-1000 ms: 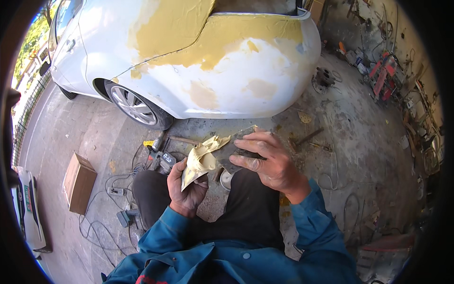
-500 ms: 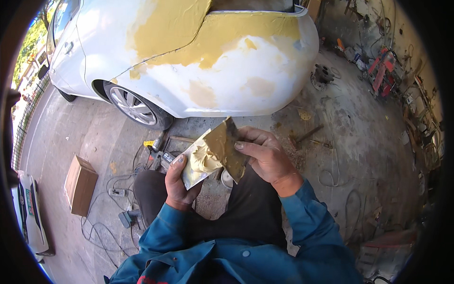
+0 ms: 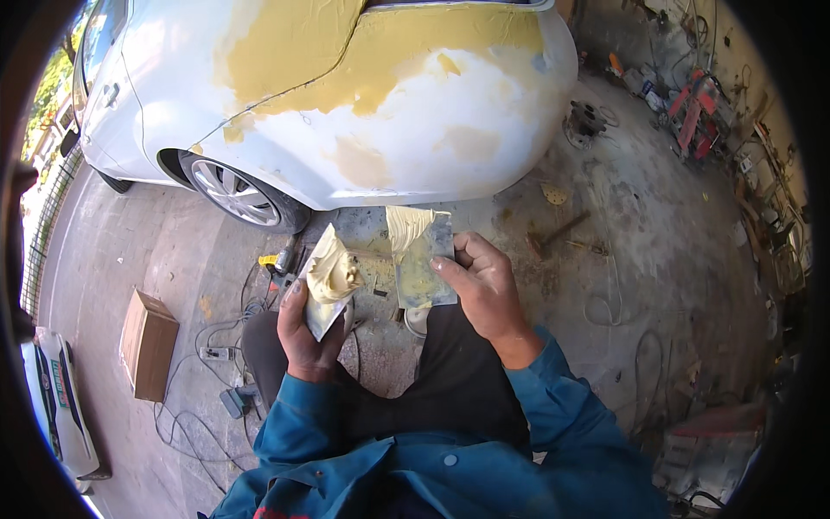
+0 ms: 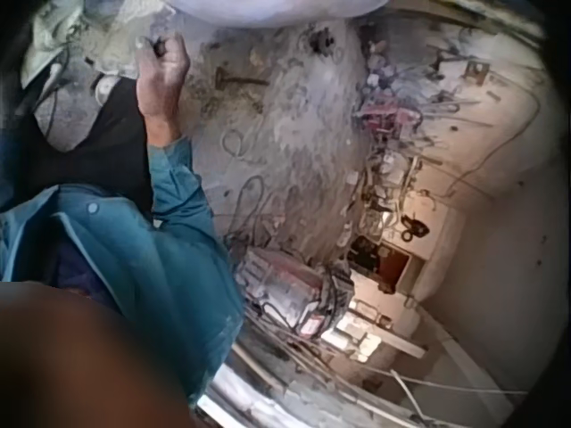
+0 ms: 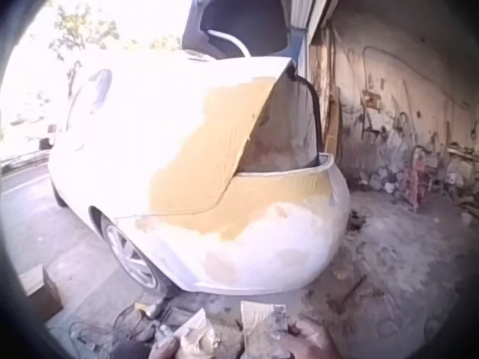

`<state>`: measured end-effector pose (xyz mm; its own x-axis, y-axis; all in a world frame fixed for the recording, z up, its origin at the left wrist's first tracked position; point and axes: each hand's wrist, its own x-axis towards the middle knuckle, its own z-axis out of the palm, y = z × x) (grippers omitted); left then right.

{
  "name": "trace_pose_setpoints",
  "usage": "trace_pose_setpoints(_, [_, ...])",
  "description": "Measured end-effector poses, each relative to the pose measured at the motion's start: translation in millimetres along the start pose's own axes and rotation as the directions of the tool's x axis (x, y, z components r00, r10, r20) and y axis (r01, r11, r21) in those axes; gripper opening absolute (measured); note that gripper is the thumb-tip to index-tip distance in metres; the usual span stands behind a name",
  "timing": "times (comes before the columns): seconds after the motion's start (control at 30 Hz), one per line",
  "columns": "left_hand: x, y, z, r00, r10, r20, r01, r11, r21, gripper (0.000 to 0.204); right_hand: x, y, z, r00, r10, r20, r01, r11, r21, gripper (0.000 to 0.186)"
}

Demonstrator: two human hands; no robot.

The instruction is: The person applies yellow body filler to the front bumper of a white car using a putty knife and a mixing board. They repeatedly scoop filler from a container, spread it onto the board, and smooth it onto the bumper surface.

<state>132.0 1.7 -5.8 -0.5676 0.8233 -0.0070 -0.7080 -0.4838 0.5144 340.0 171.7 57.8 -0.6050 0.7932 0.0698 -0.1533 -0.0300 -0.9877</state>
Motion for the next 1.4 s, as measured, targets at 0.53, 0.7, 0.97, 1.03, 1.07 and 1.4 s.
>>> trace_pose_setpoints(0.53, [-10,-22,7,0.984,0.146,-0.100,-0.125,0.973,0.191,0.048,-21,1,46,0.784,-0.531,0.321,0.603,0.531,-0.595,0.040])
trace_pose_setpoints(0.7, [-6,-21,4,0.989,0.109,-0.096,-0.095,0.986,0.134,0.049,-17,10,48,0.791,-0.503,0.347,0.597,0.513,-0.617,0.046])
trace_pose_setpoints(0.97, [-2,-18,-1,0.986,0.113,-0.125,-0.106,0.992,0.061,0.049,-13,17,50,0.812,-0.434,0.390,0.566,0.421,-0.709,0.048])
trace_pose_setpoints(1.03, [0,-15,-3,0.983,0.118,-0.142,-0.123,0.992,-0.027,0.049,-11,13,47,0.851,-0.318,0.417,0.522,0.444,-0.728,0.042])
trace_pose_setpoints(1.07, [1,-14,-3,0.981,0.121,-0.151,-0.132,0.989,-0.070,0.049,-8,16,45,0.855,-0.358,0.375,0.513,0.484,-0.709,0.042])
trace_pose_setpoints(1.4, [-5,-26,4,0.980,0.148,-0.133,-0.129,0.981,0.144,0.044,-3,10,55,0.933,-0.358,-0.033,0.346,0.921,-0.180,0.039])
